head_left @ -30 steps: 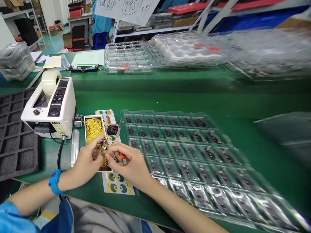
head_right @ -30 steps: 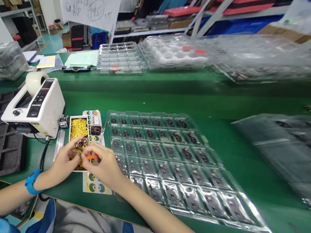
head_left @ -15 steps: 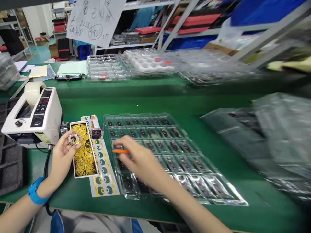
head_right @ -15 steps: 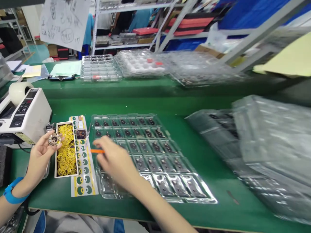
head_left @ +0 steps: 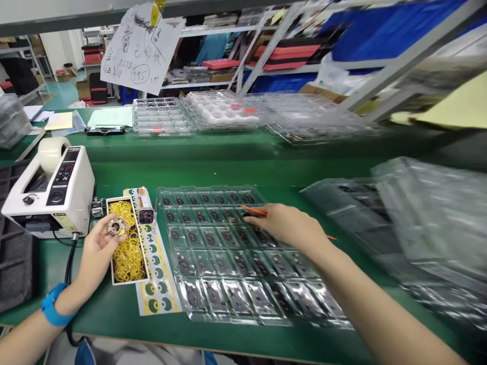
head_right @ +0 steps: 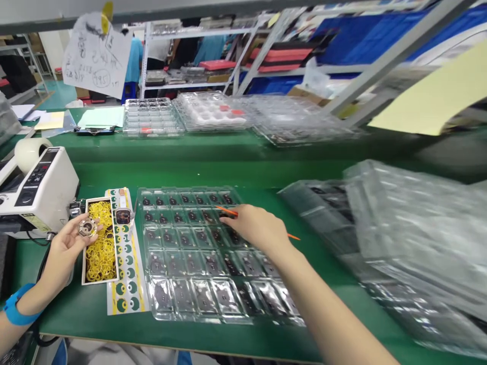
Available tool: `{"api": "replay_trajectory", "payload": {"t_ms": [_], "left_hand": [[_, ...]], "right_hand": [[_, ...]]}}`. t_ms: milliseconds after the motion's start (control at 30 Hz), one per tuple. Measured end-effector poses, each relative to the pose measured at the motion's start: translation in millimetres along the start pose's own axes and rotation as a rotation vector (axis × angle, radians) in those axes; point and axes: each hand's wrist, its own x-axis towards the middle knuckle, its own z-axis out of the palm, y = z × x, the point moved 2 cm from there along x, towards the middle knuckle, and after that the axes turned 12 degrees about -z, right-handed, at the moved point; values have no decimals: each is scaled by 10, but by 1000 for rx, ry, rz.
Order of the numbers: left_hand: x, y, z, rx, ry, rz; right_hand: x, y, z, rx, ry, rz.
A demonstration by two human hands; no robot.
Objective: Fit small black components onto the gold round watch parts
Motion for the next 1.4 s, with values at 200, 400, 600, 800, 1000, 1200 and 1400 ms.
{"api": "replay_trajectory", "payload": {"t_ms": [200,400,600,800,1000,1200,1400], "left_hand": [[-10,2,33,7,-109,8],[-68,-19,91,209,-323,-35],[-117,22,143,163,-413,-115],[-119,85,126,107,-379,-208],[-113,73,120,-14,-387,-344],[-143,71,147,-54,-483,-343],[-145,25,159,-35,-510,-250]], "right_hand": [[-15,-121,-114,139,29,-21],[-469,-1208,-203,849,-8,-361],[-826,-2044,-190,1115,-115,-569],[-856,-2068,-93,1002,88,-767],[-891,-1977,-170,407,602,-1211],[-958,-1956,-142,496,602,-1155],[-866,-1962,-64,1108,223,-618]]}}
